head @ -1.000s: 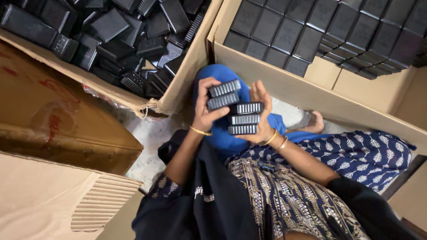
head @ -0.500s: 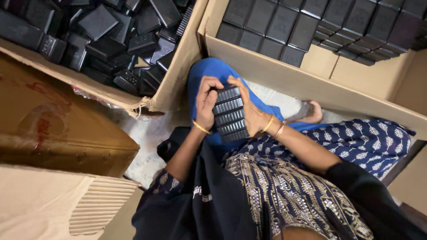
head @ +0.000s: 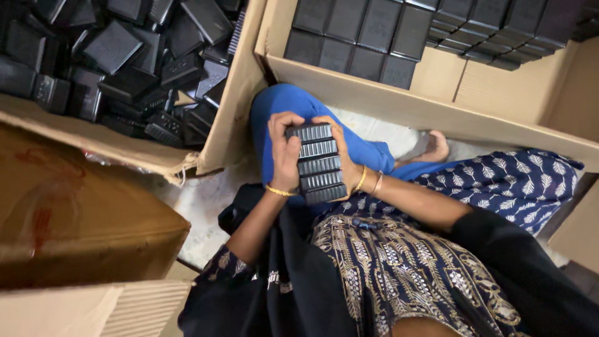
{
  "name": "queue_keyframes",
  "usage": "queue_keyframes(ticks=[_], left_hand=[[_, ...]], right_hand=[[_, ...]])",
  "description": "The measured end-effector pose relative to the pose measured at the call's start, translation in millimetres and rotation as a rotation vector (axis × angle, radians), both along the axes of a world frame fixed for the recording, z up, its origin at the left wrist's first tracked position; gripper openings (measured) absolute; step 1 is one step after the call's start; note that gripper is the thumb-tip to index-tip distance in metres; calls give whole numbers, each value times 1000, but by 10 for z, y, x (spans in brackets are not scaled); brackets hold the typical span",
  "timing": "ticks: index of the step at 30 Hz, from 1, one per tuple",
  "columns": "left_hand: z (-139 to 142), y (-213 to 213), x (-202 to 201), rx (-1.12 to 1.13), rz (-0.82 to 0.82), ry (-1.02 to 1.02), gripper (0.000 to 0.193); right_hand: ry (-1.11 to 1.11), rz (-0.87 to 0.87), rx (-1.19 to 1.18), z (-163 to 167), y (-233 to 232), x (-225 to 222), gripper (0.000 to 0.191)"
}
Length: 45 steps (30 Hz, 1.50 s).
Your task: The person sits on the floor and transfers small black compact disc cases from a large open cardboard box into a smaller empty cardboard box. They pick up the cases by hand, often in small stacks, and arrange them neatly in rows inside the smaller box.
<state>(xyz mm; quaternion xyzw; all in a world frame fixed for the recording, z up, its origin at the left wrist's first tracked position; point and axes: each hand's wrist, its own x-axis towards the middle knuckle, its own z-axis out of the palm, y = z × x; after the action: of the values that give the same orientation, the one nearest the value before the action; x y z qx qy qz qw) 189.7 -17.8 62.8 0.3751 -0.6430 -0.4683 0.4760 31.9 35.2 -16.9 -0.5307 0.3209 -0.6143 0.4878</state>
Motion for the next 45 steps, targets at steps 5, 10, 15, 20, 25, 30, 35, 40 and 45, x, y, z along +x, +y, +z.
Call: queue_keyframes(ticks=[5, 10, 15, 20, 25, 30, 35, 40, 45], left_hand=[[474, 25, -206, -45, -125, -27, 73], [787, 17, -572, -219, -365, 44, 96], [655, -163, -876, -300, -166, 140, 79], [221, -295, -690, -95, -31, 125, 62], [-273, -349, -614, 32, 1, -71, 51], [-465, -456, -711, -133, -15, -300, 47], [-568, -498, -725, -123, -28, -307, 47], [-652, -461, -680, -141, -47, -314, 46], [-494, -495, -732, -191, -44, -318, 43]], right_hand=[[-636, -16, 477, 321, 67, -96, 52], [-789, -35, 352, 894, 216, -681, 49], [-663, -244, 288, 1127, 315, -2039, 43], [-439, -423, 707, 902, 347, -3529, 38], [-279, -343, 1186, 57, -87, -4003, 38], [-411, -209, 1073, -718, -860, -3625, 37], [-400, -245, 1158, -721, -1158, -3378, 43], [-385, -319, 1285, -550, -1082, -3227, 48], [-303, -36, 1176, -505, -1251, -3303, 65]])
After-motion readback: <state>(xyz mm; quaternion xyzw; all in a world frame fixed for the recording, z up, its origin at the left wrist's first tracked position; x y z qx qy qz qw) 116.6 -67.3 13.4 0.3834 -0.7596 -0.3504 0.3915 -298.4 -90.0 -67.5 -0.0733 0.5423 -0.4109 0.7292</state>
